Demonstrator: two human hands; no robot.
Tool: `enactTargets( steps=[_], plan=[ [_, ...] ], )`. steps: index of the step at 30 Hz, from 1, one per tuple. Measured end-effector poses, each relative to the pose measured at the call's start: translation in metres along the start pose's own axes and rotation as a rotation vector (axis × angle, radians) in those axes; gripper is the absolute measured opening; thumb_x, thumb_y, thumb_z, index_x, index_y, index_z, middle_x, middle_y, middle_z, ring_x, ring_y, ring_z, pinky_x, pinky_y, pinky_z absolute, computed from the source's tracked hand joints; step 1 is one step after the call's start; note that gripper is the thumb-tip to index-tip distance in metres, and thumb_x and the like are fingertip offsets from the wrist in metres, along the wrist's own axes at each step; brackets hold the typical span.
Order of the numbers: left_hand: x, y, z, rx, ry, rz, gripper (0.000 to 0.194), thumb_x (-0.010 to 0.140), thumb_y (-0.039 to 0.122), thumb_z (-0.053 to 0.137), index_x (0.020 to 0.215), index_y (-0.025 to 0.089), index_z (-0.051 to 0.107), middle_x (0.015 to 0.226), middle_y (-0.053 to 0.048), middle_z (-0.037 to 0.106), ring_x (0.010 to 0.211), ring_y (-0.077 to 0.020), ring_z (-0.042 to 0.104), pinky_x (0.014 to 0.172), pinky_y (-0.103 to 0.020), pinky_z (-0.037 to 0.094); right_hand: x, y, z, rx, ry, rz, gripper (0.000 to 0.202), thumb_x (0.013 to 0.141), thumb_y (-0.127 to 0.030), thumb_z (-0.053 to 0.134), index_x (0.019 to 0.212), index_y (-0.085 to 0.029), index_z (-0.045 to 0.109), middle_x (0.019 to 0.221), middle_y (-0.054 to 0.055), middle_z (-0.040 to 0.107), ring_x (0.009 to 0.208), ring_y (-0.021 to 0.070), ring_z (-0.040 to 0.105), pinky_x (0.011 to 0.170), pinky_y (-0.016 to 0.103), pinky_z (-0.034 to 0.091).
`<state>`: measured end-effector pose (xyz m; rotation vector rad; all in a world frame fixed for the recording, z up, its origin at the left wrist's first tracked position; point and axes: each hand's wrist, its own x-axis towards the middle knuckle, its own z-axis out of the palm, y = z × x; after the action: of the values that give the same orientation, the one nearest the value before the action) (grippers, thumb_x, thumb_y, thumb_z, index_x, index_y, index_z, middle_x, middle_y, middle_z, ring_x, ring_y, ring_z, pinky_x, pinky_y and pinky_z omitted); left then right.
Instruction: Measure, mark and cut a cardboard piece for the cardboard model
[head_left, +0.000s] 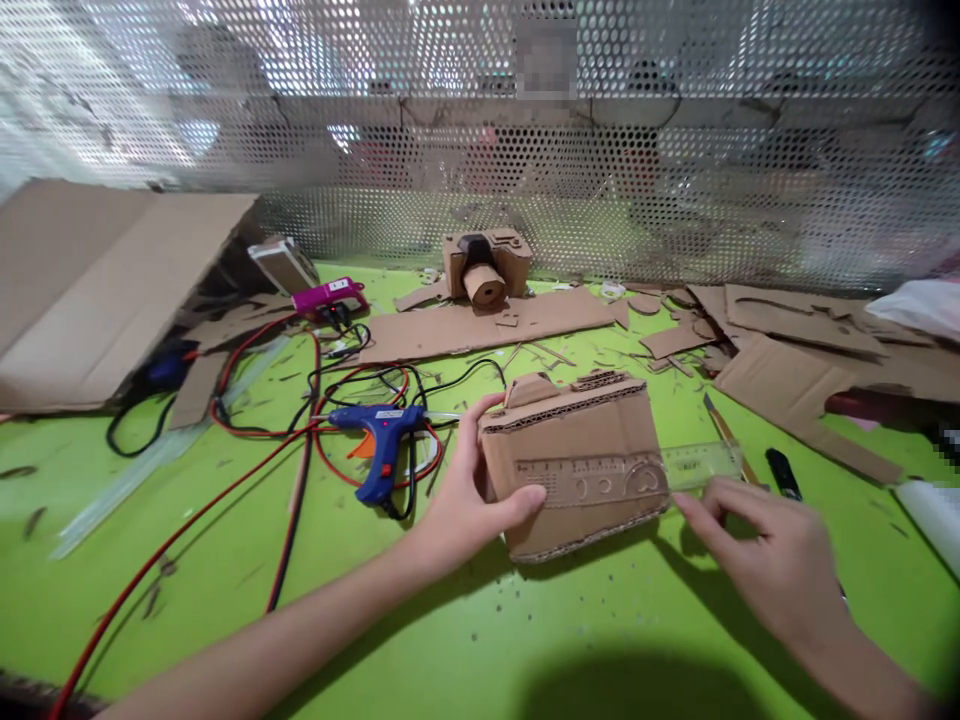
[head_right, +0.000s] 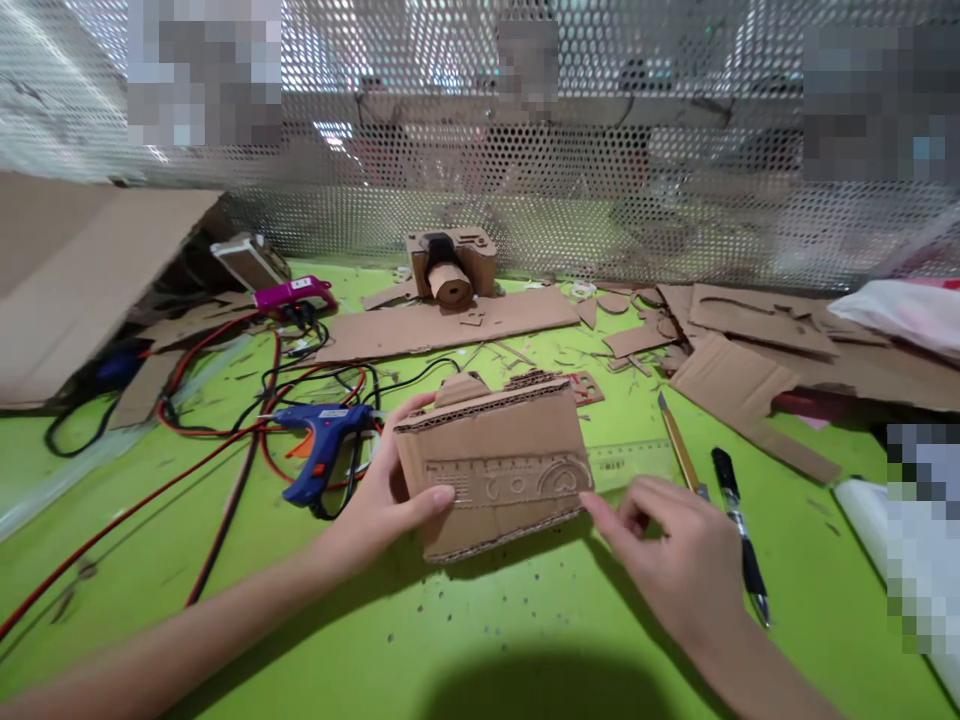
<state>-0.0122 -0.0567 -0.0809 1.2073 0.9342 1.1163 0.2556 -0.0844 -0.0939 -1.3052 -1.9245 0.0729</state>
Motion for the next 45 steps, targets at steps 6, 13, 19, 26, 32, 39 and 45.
enactTargets(
  steps=[6,13,19,26,32,39,45],
  plan=[
    [0.001,-0.001,-0.001,-0.011,0.015,0.0,0.085,0.069,0.045,0.081,0.133,0.028,0.027,0.134,-0.013,0.052,0.122,-0.0312,0.055,0.102,-0.045,0.047,0.001,-0.018,0.002,0.379,0.004,0.577,0.036,0.077,-0.061,0.068,0.101,-0.035,0.076,0.102,0.005,0.077,0.088,0.0282,0.072,0.072,0.042,0.06],
    [0.0,-0.007,0.004,-0.034,-0.052,0.021,0.093,0.067,0.041,0.083,0.137,0.031,0.022,0.135,-0.012,0.054,0.121,-0.0297,0.058,0.1,-0.04,0.05,0.009,-0.043,0.013,0.822,-0.101,0.858,0.079,0.071,-0.072,0.068,0.139,-0.034,0.052,0.14,0.007,0.06,0.119,0.0298,0.062,0.094,0.045,0.055],
    [-0.001,-0.005,0.006,-0.017,-0.109,0.0,0.096,0.066,0.036,0.085,0.14,0.03,0.024,0.141,-0.011,0.05,0.126,-0.0286,0.054,0.102,-0.037,0.047,0.013,-0.039,0.011,0.859,-0.118,0.89,0.094,0.065,-0.058,0.081,0.146,-0.028,0.045,0.13,0.01,0.067,0.119,0.0303,0.063,0.101,0.047,0.051],
    [-0.001,-0.003,0.005,-0.009,-0.064,-0.075,0.104,0.06,0.038,0.089,0.14,0.028,0.024,0.141,-0.013,0.049,0.128,-0.0311,0.051,0.107,-0.043,0.044,0.007,-0.036,0.015,0.906,-0.069,0.924,0.076,0.07,-0.052,0.081,0.138,-0.028,0.056,0.135,0.006,0.064,0.126,0.0281,0.058,0.109,0.045,0.044],
    [-0.006,0.005,0.008,-0.063,-0.071,-0.16,0.091,0.066,0.041,0.085,0.136,0.03,0.027,0.135,-0.011,0.055,0.122,-0.0297,0.056,0.097,-0.041,0.05,0.004,-0.025,0.019,0.895,-0.066,0.897,0.073,0.069,-0.05,0.082,0.136,-0.03,0.058,0.135,0.005,0.064,0.127,0.028,0.057,0.107,0.045,0.044],
    [-0.005,0.004,0.005,-0.016,-0.116,-0.153,0.089,0.066,0.039,0.085,0.132,0.027,0.027,0.129,-0.012,0.057,0.122,-0.0304,0.055,0.102,-0.044,0.047,0.006,-0.037,0.018,0.822,-0.028,0.933,0.08,0.069,-0.055,0.08,0.139,-0.026,0.056,0.131,0.008,0.066,0.12,0.0278,0.063,0.101,0.042,0.051],
    [-0.001,0.003,0.002,0.011,-0.141,-0.133,0.09,0.065,0.038,0.084,0.132,0.025,0.024,0.126,-0.014,0.058,0.12,-0.0326,0.056,0.103,-0.048,0.047,0.006,-0.035,0.018,0.751,-0.092,0.843,0.076,0.072,-0.058,0.075,0.137,-0.025,0.058,0.128,0.009,0.068,0.122,0.0292,0.061,0.106,0.045,0.046]
  ],
)
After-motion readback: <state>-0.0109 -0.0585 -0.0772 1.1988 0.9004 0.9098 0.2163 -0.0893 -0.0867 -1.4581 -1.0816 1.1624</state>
